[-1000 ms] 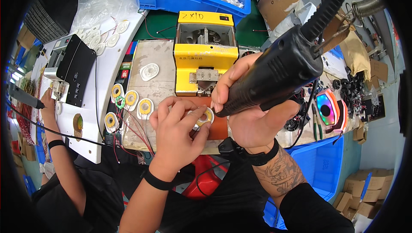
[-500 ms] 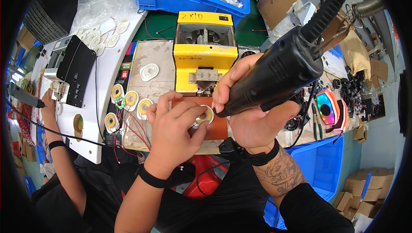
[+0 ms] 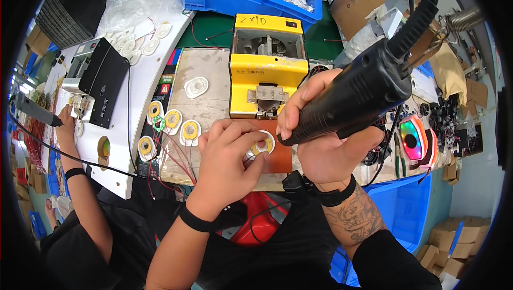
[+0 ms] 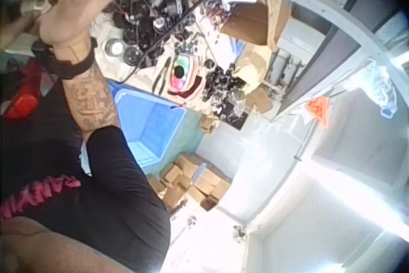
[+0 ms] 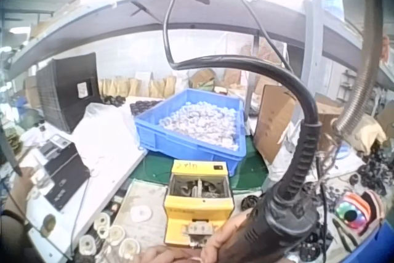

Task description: Assembling small electronic components including coils and magnets at a workshop table.

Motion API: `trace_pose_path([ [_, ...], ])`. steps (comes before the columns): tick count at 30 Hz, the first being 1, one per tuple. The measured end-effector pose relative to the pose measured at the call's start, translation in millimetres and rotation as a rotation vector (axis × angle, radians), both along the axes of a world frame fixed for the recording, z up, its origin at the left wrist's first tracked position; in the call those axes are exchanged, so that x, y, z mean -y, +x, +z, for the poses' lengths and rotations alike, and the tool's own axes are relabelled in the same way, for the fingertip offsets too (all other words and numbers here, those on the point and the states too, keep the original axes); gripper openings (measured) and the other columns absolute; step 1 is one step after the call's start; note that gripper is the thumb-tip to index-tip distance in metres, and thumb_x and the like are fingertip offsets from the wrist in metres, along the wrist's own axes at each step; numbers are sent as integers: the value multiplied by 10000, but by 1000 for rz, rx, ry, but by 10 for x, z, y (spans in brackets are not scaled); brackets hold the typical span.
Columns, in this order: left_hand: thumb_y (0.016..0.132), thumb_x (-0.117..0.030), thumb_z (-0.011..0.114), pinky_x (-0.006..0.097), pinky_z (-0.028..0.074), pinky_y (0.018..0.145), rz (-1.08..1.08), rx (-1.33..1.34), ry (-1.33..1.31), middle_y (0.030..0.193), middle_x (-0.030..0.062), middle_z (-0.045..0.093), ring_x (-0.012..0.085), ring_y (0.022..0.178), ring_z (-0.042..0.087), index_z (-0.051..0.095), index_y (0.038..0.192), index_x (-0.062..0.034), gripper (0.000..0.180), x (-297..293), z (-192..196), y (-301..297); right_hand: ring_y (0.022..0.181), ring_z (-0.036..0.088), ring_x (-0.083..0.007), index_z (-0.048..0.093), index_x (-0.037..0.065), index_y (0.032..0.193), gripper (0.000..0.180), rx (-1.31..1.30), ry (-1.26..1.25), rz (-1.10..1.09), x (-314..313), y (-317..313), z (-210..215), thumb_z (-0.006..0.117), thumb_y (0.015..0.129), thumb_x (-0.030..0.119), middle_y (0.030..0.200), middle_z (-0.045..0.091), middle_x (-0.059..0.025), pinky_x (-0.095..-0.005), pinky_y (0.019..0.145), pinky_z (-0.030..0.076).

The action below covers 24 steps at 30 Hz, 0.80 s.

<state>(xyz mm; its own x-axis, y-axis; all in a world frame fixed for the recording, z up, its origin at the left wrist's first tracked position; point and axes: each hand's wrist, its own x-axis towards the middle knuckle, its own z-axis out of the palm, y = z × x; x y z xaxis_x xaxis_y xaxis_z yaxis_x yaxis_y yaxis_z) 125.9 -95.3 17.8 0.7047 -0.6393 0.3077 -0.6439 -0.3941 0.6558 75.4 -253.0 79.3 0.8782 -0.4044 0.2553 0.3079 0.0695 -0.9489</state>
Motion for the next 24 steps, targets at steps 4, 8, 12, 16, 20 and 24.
trace_pose_path([
  [4, 723, -88, 798, 404, 346, 949, -14, 9, 0, 1152, -17, 679, 231, 1104, 557, 746, 1037, -116, 319, 8, -9, 10, 676, 588, -195, 455, 29, 1077, 1045, 1, 4, 28, 8, -8, -5, 438, 700, 1003, 784, 557, -92, -330, 612, 516],
  [8, 722, -87, 798, 404, 339, 949, 24, 17, -29, 1132, -19, 686, 235, 1105, 559, 741, 1025, -113, 309, 18, -21, -5, 683, 588, -189, 458, 36, 1077, 1042, 3, 26, 41, 11, -3, -14, 433, 697, 1006, 787, 554, -85, -330, 624, 515],
  [12, 730, -147, 782, 438, 320, 913, 36, 29, -52, 1069, -26, 668, 227, 1106, 550, 732, 992, -137, 266, 32, -59, -2, 684, 587, -186, 462, 38, 1075, 1043, 22, 16, 37, 12, -7, -24, 434, 692, 1008, 790, 556, -84, -327, 625, 515],
  [16, 737, -130, 794, 425, 318, 920, 40, 79, -16, 1071, -20, 677, 235, 1096, 548, 734, 993, -133, 263, 42, -45, -22, 684, 587, -180, 468, 41, 1067, 1044, 6, 31, 35, 17, -17, -45, 437, 685, 1012, 793, 561, -82, -322, 626, 515],
  [20, 741, -59, 785, 410, 374, 900, 50, 143, 5, 1016, 4, 702, 257, 1033, 582, 733, 968, -115, 239, 70, 3, -33, 678, 585, -175, 471, 44, 1064, 1046, -24, -3, 11, 13, -31, -35, 437, 679, 1017, 788, 561, -78, -317, 618, 510],
  [24, 800, -80, 781, 393, 394, 878, 34, 40, -145, 950, 15, 713, 217, 963, 621, 750, 959, -108, 164, 14, -17, 16, 675, 583, -173, 471, 46, 1067, 1056, 11, 12, 22, 20, -42, -36, 438, 667, 1023, 787, 561, -78, -313, 612, 504],
])
